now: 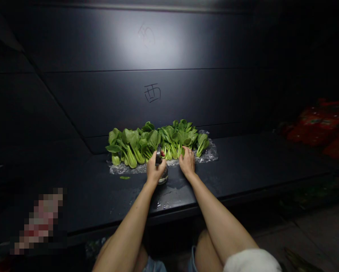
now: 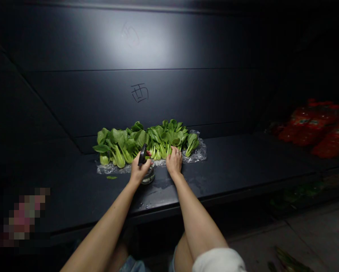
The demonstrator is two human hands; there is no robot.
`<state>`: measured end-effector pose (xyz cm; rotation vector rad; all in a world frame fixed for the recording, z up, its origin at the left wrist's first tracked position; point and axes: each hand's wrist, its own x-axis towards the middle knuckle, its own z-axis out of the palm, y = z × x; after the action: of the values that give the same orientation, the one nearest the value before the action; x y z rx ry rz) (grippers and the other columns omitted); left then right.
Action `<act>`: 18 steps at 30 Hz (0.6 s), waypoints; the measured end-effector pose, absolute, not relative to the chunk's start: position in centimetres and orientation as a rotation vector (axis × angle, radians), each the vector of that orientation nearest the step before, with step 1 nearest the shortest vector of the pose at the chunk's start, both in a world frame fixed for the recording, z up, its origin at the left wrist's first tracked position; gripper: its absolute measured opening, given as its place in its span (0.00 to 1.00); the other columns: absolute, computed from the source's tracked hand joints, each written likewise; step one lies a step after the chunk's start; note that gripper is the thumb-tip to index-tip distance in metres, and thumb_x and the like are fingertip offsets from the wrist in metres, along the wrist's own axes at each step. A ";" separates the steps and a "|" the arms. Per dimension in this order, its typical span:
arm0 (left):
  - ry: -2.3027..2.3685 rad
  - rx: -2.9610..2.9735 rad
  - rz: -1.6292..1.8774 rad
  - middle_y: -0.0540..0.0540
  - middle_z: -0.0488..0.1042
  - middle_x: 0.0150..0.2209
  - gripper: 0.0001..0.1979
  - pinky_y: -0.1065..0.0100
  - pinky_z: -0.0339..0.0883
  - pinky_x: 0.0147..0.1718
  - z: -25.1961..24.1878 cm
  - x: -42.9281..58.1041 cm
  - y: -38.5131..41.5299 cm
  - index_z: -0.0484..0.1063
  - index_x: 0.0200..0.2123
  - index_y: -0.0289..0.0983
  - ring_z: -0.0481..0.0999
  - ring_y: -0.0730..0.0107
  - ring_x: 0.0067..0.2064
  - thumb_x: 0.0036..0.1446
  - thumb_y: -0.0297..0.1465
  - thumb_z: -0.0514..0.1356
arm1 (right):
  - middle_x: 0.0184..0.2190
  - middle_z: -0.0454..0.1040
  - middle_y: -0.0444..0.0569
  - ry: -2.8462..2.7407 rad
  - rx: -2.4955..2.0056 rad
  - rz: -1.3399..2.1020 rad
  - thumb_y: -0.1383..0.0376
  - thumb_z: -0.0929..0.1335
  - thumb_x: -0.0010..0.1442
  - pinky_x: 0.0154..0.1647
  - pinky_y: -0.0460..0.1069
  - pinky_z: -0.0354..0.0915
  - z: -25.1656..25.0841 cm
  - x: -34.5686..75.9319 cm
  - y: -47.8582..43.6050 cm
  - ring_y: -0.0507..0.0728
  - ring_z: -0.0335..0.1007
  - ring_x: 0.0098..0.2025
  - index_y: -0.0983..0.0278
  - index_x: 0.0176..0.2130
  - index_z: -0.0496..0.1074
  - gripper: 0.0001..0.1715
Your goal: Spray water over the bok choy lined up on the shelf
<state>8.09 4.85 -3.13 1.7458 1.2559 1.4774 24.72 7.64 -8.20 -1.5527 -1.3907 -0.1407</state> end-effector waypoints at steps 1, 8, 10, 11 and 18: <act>1.256 1.739 1.482 0.47 0.78 0.35 0.12 0.67 0.72 0.36 -3.2 8.0 4.9 0.73 0.40 0.38 0.79 0.65 0.34 0.50 0.29 0.59 | 0.54 0.71 0.61 -1.392 -1.550 -0.141 0.72 0.60 0.58 0.59 0.57 0.60 -8.2 24.7 7.7 0.62 0.64 0.57 0.68 0.55 0.67 0.26; 1.284 1.717 1.494 0.48 0.77 0.32 0.10 0.67 0.72 0.36 -3.4 6.9 5.1 0.73 0.38 0.38 0.78 0.67 0.32 0.49 0.29 0.59 | 0.53 0.71 0.60 -1.409 -1.506 -0.152 0.72 0.60 0.58 0.59 0.57 0.60 -8.2 24.3 7.8 0.61 0.63 0.57 0.68 0.55 0.67 0.26; 1.293 1.719 1.499 0.48 0.77 0.33 0.11 0.67 0.72 0.36 -3.4 6.4 5.1 0.74 0.38 0.38 0.78 0.66 0.33 0.49 0.29 0.59 | 0.53 0.71 0.61 -1.416 -1.493 -0.152 0.72 0.60 0.58 0.60 0.58 0.60 -8.1 24.1 7.8 0.61 0.63 0.57 0.68 0.55 0.67 0.26; 1.299 1.718 1.501 0.48 0.78 0.33 0.12 0.66 0.72 0.37 -3.4 6.2 5.0 0.74 0.39 0.38 0.78 0.66 0.33 0.49 0.29 0.59 | 0.53 0.71 0.61 -1.419 -1.488 -0.150 0.71 0.60 0.58 0.60 0.58 0.60 -8.1 23.9 7.8 0.61 0.63 0.57 0.68 0.55 0.67 0.26; 1.312 1.714 1.517 0.46 0.78 0.38 0.18 0.65 0.73 0.38 -3.2 2.7 5.3 0.73 0.45 0.38 0.78 0.66 0.34 0.48 0.28 0.60 | 0.53 0.71 0.63 -1.456 -1.466 -0.127 0.72 0.60 0.58 0.61 0.59 0.60 -7.7 22.8 7.7 0.63 0.63 0.58 0.71 0.55 0.67 0.26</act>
<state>2.69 5.34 -3.22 1.7141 1.3117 1.5168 22.81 7.72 -7.70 -1.4661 -1.4561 -0.1270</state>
